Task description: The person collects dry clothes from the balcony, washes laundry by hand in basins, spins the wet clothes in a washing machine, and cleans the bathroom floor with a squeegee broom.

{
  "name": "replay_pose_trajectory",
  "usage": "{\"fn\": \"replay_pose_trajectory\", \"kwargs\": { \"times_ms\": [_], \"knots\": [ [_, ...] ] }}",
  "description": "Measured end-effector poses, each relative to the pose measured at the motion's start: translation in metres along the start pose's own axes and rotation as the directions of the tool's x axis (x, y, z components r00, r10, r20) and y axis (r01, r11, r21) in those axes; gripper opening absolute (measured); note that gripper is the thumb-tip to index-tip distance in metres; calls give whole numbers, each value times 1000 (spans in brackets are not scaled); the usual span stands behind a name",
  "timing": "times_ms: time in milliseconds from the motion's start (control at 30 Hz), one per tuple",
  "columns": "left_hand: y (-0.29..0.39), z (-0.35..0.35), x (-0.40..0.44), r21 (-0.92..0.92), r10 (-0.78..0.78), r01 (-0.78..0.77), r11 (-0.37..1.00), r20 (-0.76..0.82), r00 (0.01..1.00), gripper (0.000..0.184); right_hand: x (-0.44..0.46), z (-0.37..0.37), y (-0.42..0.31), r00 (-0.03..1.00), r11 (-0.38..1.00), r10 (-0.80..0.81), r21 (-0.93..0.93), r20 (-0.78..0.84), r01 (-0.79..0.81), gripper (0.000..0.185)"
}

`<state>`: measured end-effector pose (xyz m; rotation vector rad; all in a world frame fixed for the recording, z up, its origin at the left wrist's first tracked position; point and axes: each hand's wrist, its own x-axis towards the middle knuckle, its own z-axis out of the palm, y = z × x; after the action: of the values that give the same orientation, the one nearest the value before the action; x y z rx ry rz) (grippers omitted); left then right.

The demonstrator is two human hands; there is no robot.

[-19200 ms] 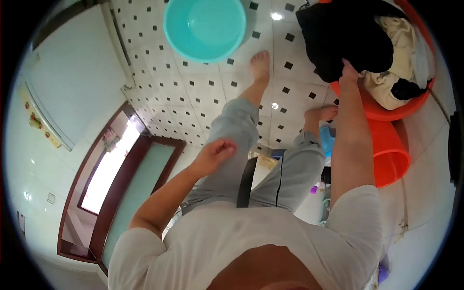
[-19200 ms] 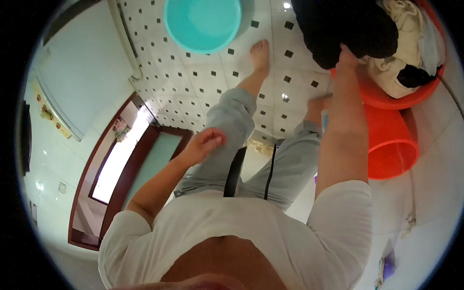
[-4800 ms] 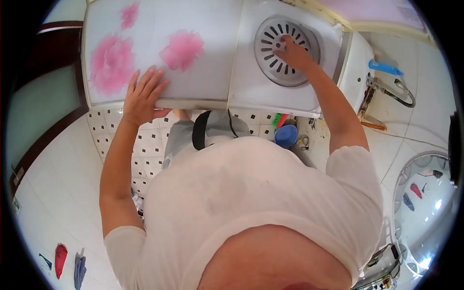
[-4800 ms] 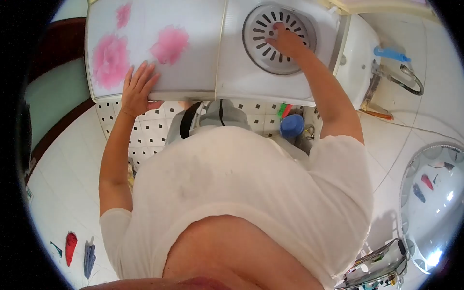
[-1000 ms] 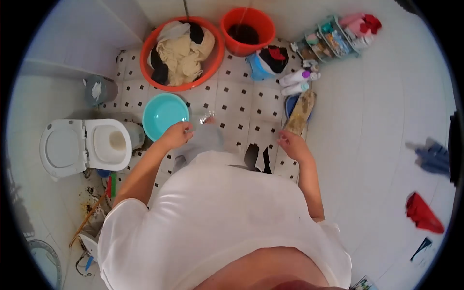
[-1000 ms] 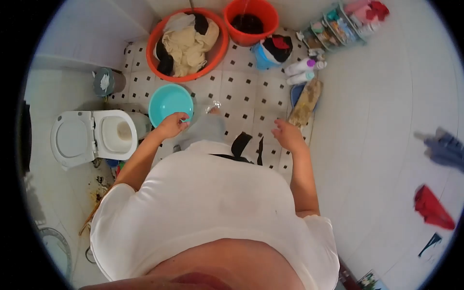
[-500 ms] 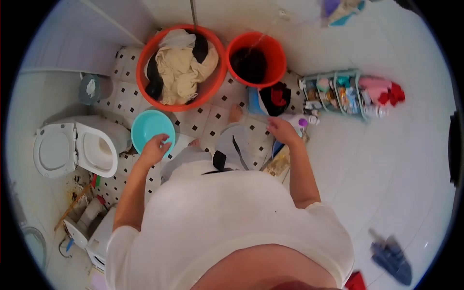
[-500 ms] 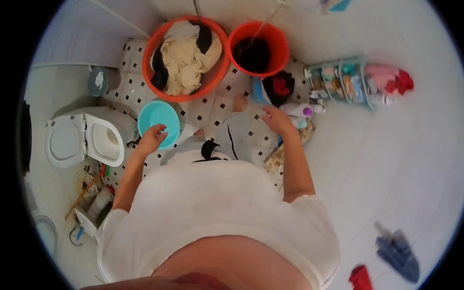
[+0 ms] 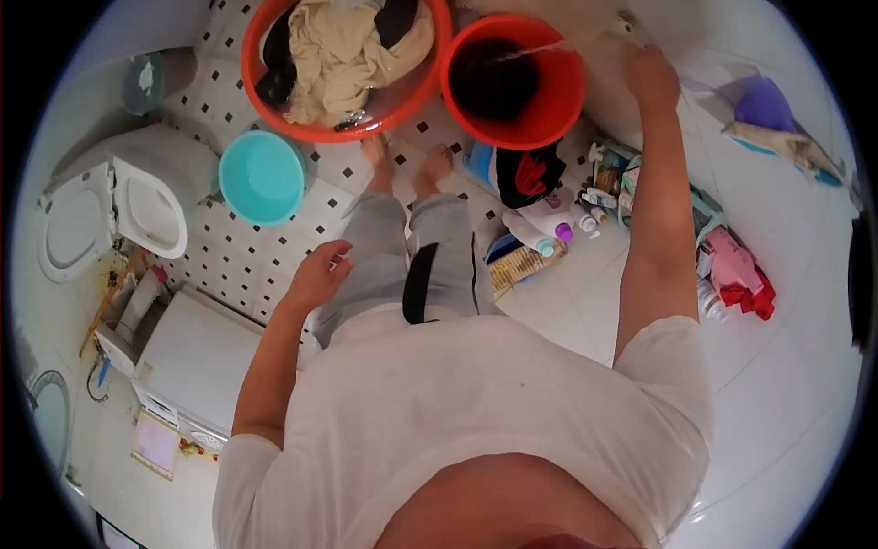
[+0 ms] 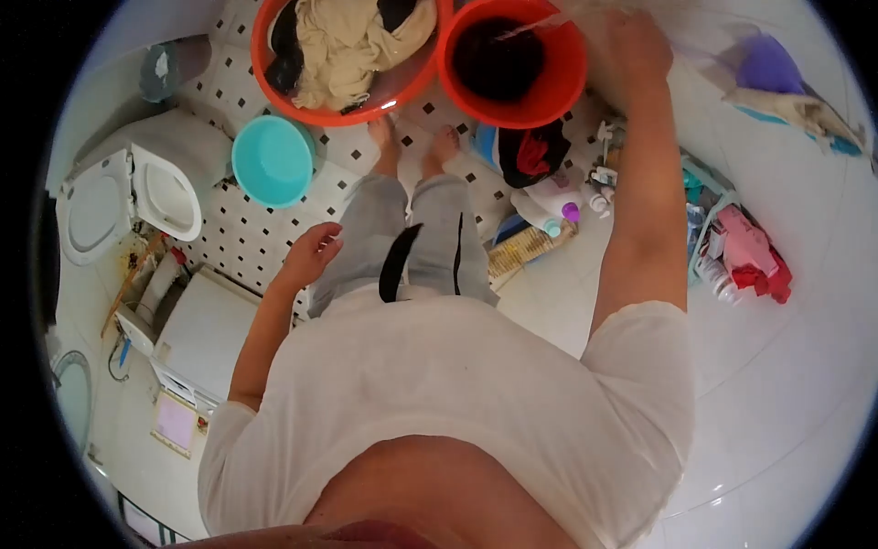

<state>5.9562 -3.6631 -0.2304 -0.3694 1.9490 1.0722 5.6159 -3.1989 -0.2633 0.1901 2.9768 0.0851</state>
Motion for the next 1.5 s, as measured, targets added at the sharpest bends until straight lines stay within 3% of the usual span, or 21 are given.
{"fn": "replay_pose_trajectory", "kwargs": {
  "times_ms": [67,100,233,333,367,400,433,467,500,567,600,700,833,900,1067,1167,1200,1267,1333,1433,1500],
  "knots": [
    [5,-5,15,-15,-20,21,1000,11,1000,30,15,0,4,992,993,-29,-113,124,43,54],
    [7,-8,26,-19,-24,24,1000,14,1000,30,3,-35,-25,946,982,92,131,310,-138,48],
    [-8,4,93,-60,103,-102,993,15,995,28,-30,18,-27,996,664,94,744,8,-68,29],
    [-12,38,148,-145,170,-167,975,7,985,26,-78,138,-10,974,713,192,665,119,-222,25],
    [-8,52,161,-161,178,-172,972,23,984,25,-90,175,-20,981,807,27,575,193,-135,22],
    [-12,70,174,-167,179,-166,972,69,981,24,-99,224,-32,956,667,-129,736,264,-113,24],
    [-18,90,187,-174,180,-158,972,116,977,23,-102,274,-42,911,605,-190,774,367,-186,27],
    [-23,109,197,-257,158,-119,959,138,978,22,-93,289,-69,797,475,-127,742,590,-473,26],
    [-33,126,207,-335,135,-71,940,172,976,22,-76,332,-82,700,508,-67,628,711,-589,27],
    [-54,157,228,-438,58,72,896,277,959,21,-47,462,-83,767,565,-144,689,625,-455,35],
    [-64,171,231,-479,18,160,863,345,938,20,-28,484,-101,670,530,-114,616,733,-583,43],
    [-91,199,242,-576,-102,285,766,328,939,17,8,550,-156,612,217,5,597,791,-773,48],
    [-105,216,245,-651,-250,381,656,289,924,14,8,598,-188,577,31,38,576,816,-817,47],
    [-115,224,242,-675,-267,439,593,349,898,14,-2,587,-177,573,-43,22,573,819,-818,46],
    [-98,219,249,-782,-119,227,580,194,974,14,-35,421,-85,473,-259,64,472,879,-843,37],
    [-61,214,269,-848,48,37,529,73,996,16,-57,302,-42,540,-305,0,514,842,-802,44],
    [-44,216,278,-856,95,-1,516,56,994,18,-64,268,-29,563,-234,-13,545,826,-805,43],
    [15,207,301,-965,73,51,257,72,995,31,-81,199,-14,580,-284,-10,554,815,-783,45],
    [62,200,330,-925,-206,353,140,321,924,56,-102,143,-2,695,-136,95,701,712,-700,50],
    [94,203,352,-812,44,473,-341,489,871,77,-124,74,8,733,-248,50,720,678,-649,70],
    [121,206,338,-816,138,543,-196,525,840,86,-131,37,6,830,-303,-35,785,557,-540,72]
  ]
}}
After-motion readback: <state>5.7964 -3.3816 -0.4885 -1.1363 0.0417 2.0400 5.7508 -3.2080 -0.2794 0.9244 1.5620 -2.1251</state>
